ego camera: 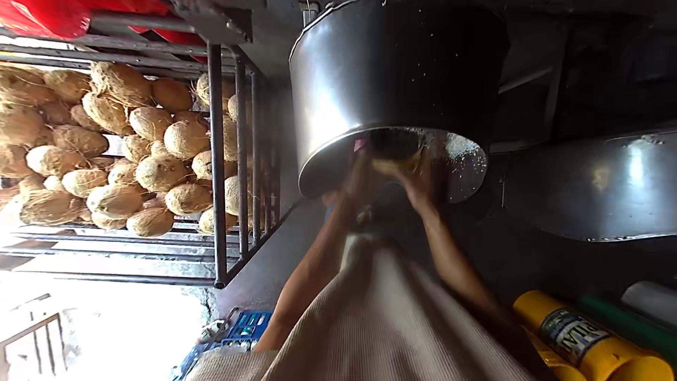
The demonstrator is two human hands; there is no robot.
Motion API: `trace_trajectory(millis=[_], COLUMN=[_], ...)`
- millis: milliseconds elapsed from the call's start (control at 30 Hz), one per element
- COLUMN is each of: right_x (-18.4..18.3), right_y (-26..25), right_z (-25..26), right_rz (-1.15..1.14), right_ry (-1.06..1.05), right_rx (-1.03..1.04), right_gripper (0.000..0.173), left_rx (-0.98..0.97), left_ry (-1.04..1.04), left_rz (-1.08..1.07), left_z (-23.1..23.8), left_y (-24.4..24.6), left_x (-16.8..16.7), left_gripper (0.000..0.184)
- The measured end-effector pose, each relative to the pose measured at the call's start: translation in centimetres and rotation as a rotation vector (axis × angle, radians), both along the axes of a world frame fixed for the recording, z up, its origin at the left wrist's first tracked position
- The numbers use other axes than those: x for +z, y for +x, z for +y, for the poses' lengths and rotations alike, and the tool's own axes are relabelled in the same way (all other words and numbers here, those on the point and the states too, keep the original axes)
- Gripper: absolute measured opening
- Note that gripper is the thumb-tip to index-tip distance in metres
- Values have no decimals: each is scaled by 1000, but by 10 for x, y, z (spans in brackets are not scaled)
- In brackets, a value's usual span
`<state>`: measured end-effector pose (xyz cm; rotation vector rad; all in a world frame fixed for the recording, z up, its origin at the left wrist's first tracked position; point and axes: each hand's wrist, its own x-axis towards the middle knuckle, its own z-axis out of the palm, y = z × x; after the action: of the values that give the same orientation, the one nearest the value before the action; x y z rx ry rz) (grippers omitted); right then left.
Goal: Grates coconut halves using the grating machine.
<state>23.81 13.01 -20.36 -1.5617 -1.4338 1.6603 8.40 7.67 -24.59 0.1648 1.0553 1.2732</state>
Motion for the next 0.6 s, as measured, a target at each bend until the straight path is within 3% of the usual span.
trace_trajectory(millis=[67, 133, 200, 267, 367, 500, 600], right_x=[-24, -27, -12, 14, 44, 4, -9], right_y=[9, -1, -24, -47, -59, -38, -19], right_z=[-31, -46, -36, -16, 25, 12, -33], right_rz=[-42, -8, 102, 269, 347, 334, 327], right_ry=[108, 107, 2, -143, -241, -271, -354], right_rx=[71, 2, -121, -275, -441, -493, -609], right_gripper=[125, 126, 115, 90, 49, 66, 64], left_rx=[43, 81, 55, 101, 112, -35, 26], left_ry=[34, 15, -31, -82, -36, -66, -95], left_rz=[-91, -8, 211, 285, 308, 386, 284], left_z=[-20, -33, -35, -18, 27, 17, -34], left_y=[-5, -10, -17, -17, -5, 0, -3], left_x=[-10, -8, 1, 24, 52, 21, 9], left_gripper=[106, 114, 100, 63, 51, 83, 52])
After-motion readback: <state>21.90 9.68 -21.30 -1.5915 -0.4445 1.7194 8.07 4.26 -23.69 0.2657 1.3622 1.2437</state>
